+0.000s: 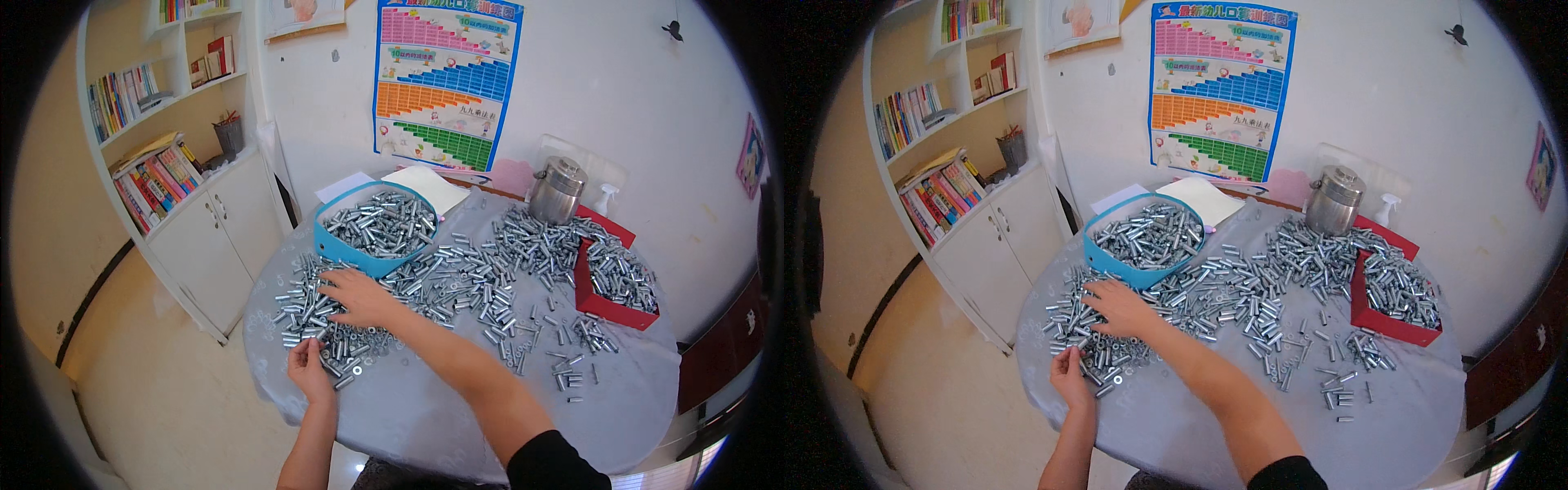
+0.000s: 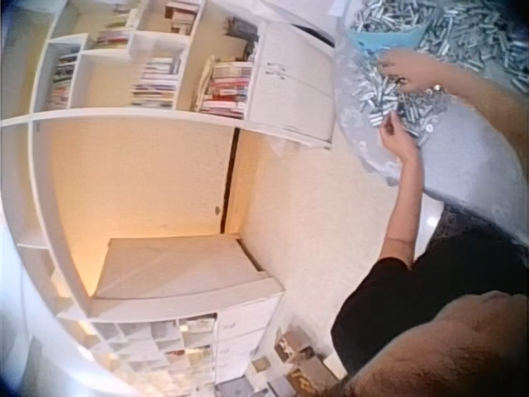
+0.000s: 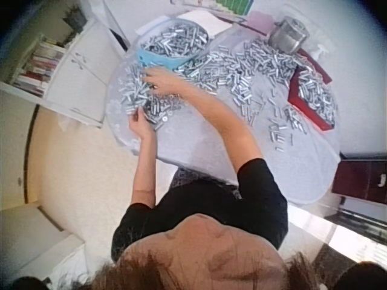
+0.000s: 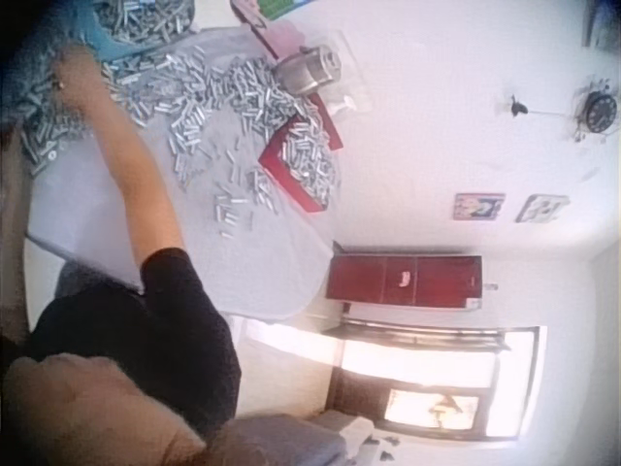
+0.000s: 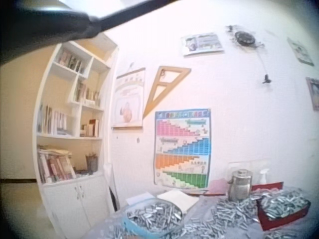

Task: The person sits at a table covered with a grey cloth and assembles small metal fasteners by hand. They pick up cylindrical metal pieces and small washers, threading the washers onto the fasteners one by one. The assembled units are placed into a blue plastic basket on the left, while loose components are gathered from the table surface and a red box on the right.

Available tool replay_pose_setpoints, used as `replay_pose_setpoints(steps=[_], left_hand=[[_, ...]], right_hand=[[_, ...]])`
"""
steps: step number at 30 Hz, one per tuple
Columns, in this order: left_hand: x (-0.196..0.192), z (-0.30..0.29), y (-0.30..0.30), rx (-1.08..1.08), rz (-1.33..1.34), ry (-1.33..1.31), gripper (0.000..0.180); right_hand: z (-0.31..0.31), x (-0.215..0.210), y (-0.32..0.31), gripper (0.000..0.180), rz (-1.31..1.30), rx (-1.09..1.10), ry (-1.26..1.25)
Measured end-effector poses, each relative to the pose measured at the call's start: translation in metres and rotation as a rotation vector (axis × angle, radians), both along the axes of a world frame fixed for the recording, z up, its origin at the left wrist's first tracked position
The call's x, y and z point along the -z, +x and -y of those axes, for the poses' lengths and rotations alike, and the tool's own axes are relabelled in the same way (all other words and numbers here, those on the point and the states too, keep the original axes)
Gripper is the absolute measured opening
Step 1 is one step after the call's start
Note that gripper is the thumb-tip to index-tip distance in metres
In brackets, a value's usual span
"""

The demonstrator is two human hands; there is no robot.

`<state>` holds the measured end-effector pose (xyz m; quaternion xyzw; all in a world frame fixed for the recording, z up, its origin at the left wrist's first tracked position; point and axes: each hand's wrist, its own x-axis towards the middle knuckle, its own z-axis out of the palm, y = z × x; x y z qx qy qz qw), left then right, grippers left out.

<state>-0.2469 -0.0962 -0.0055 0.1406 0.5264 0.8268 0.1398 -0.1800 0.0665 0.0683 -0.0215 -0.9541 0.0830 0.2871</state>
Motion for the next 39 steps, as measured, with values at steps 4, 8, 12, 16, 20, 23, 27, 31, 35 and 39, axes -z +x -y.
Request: replay_pose_setpoints(steps=[4,8,12,16,20,23,27,31,35,39], left_hand=[[-0.002,-0.002,0.001,0.003,-0.006,0.014,0.010],[0.003,0.000,-0.002,-0.017,-0.017,0.003,0.010],[0.005,-0.002,-0.001,-0.008,-0.014,0.018,0.009],[0.004,0.001,-0.001,-0.008,0.007,0.040,0.009],[0.002,-0.001,0.001,-0.010,0.009,0.012,0.009],[0.001,-0.001,0.002,0.001,0.012,0.021,0.009],[0.004,-0.002,0.000,-0.002,-0.001,-0.008,0.009],[0.009,-0.003,-0.002,0.002,-0.019,0.015,0.009],[0.007,-0.003,-0.001,0.005,-0.049,-0.014,0.009],[0.010,-0.005,0.000,0.006,-0.044,-0.006,0.009]], right_hand=[[-0.011,0.017,-0.034,0.059,0.030,0.094,-0.012],[-0.018,0.019,-0.037,0.046,0.078,0.110,0.001],[-0.027,0.023,-0.015,0.032,0.042,0.064,0.075],[-0.022,0.016,0.013,0.024,0.131,0.007,0.119],[-0.029,0.018,0.048,0.020,0.116,0.015,0.123],[-0.040,0.023,0.075,0.021,0.145,0.079,0.027],[-0.064,0.032,0.107,0.022,0.127,0.186,0.088],[-0.083,0.030,0.144,0.022,0.160,0.309,0.022],[-0.110,0.043,0.190,0.023,0.160,0.592,0.065],[-0.110,0.038,0.211,0.028,0.070,0.772,0.017]])
